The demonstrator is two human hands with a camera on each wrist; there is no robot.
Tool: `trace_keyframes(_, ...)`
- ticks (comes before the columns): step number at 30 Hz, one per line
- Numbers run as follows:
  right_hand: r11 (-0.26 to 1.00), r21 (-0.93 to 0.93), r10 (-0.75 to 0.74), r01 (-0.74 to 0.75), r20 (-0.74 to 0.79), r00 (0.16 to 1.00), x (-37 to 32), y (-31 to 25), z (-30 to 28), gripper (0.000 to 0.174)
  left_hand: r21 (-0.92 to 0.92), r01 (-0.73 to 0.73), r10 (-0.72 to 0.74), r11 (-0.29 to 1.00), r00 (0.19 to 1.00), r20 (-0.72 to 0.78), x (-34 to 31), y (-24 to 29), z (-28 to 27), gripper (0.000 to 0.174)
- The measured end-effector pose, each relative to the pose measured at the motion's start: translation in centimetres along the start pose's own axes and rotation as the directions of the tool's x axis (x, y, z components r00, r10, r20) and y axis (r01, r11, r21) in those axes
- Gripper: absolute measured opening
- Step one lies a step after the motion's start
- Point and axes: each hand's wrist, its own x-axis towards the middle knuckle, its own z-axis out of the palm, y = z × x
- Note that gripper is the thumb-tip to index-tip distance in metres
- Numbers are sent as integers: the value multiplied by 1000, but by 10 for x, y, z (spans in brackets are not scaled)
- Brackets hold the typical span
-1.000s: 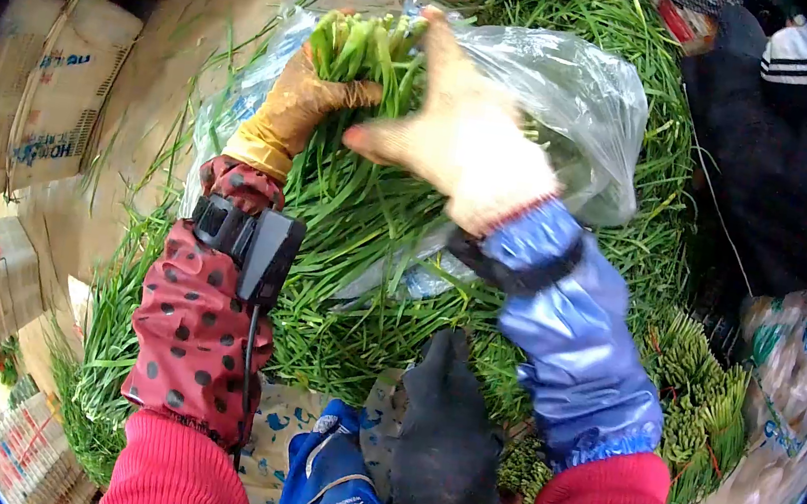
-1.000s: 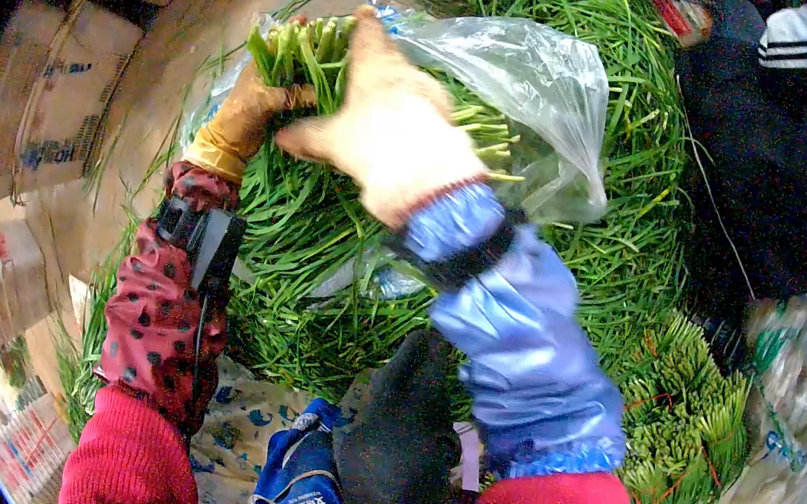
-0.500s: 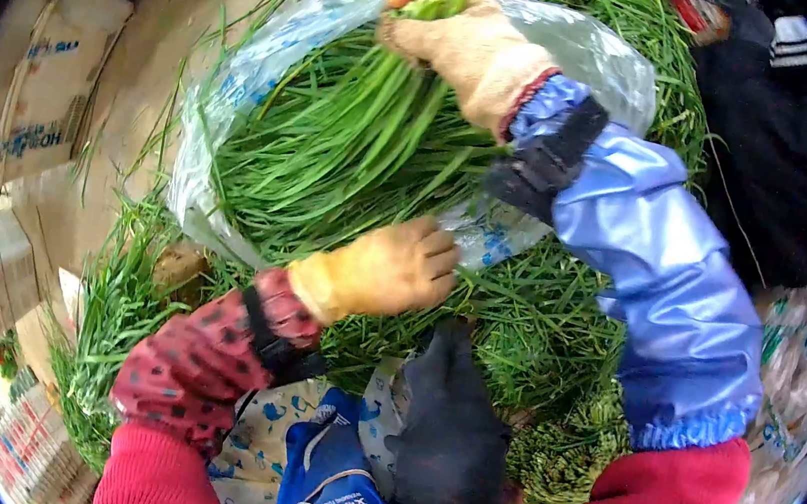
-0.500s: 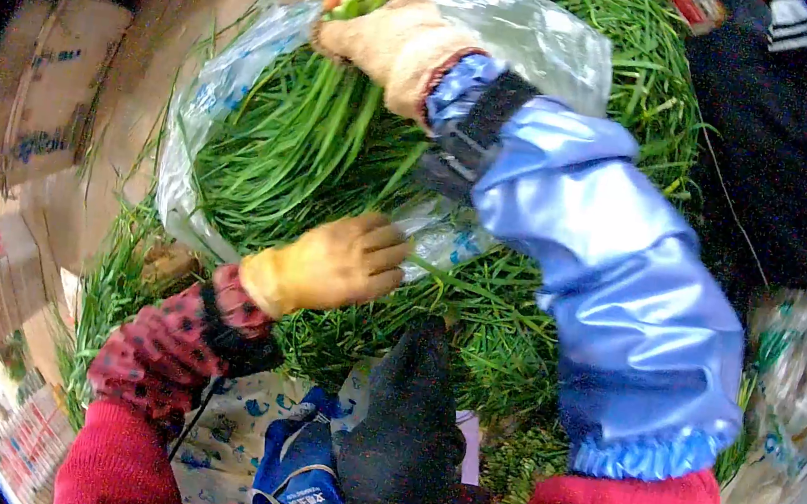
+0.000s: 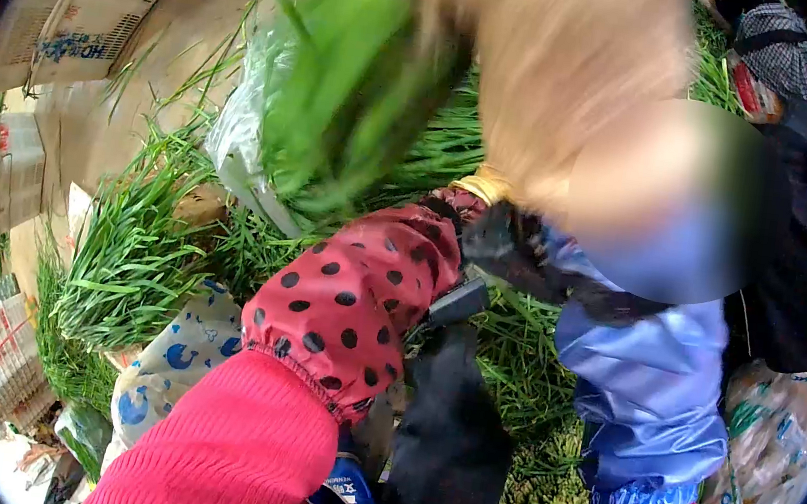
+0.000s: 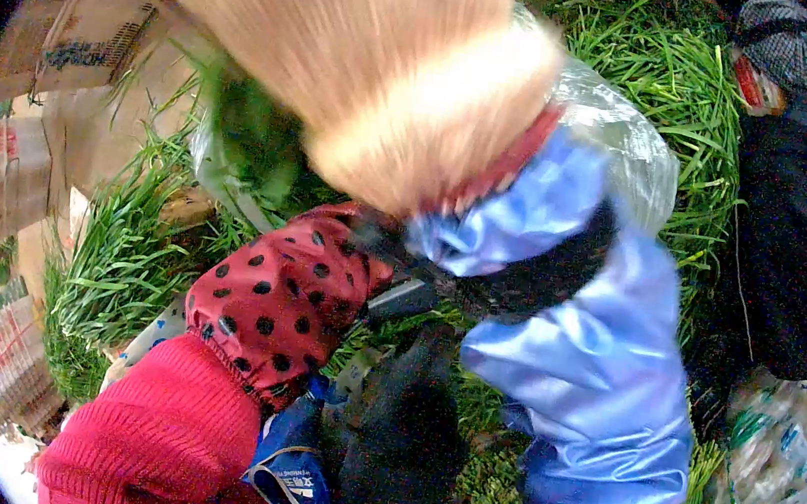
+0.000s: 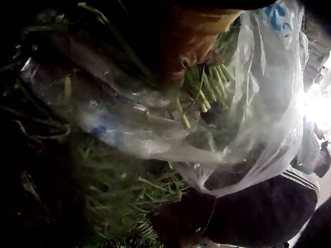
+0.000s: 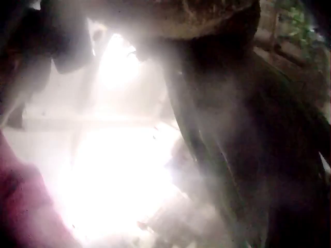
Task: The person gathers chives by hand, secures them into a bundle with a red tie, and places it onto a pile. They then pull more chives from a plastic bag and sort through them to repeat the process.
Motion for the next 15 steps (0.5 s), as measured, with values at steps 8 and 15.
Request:
trace_keyframes(8, 989, 39, -142, 144, -49, 989, 46, -57, -19, 27, -45, -30, 25, 999, 993, -115, -32, 28, -13, 80)
trace_keyframes(15, 886, 461, 182, -45, -258, 949, 23, -25, -1, 32, -661, 72, -76, -747, 978, 192, -139, 54, -86, 83)
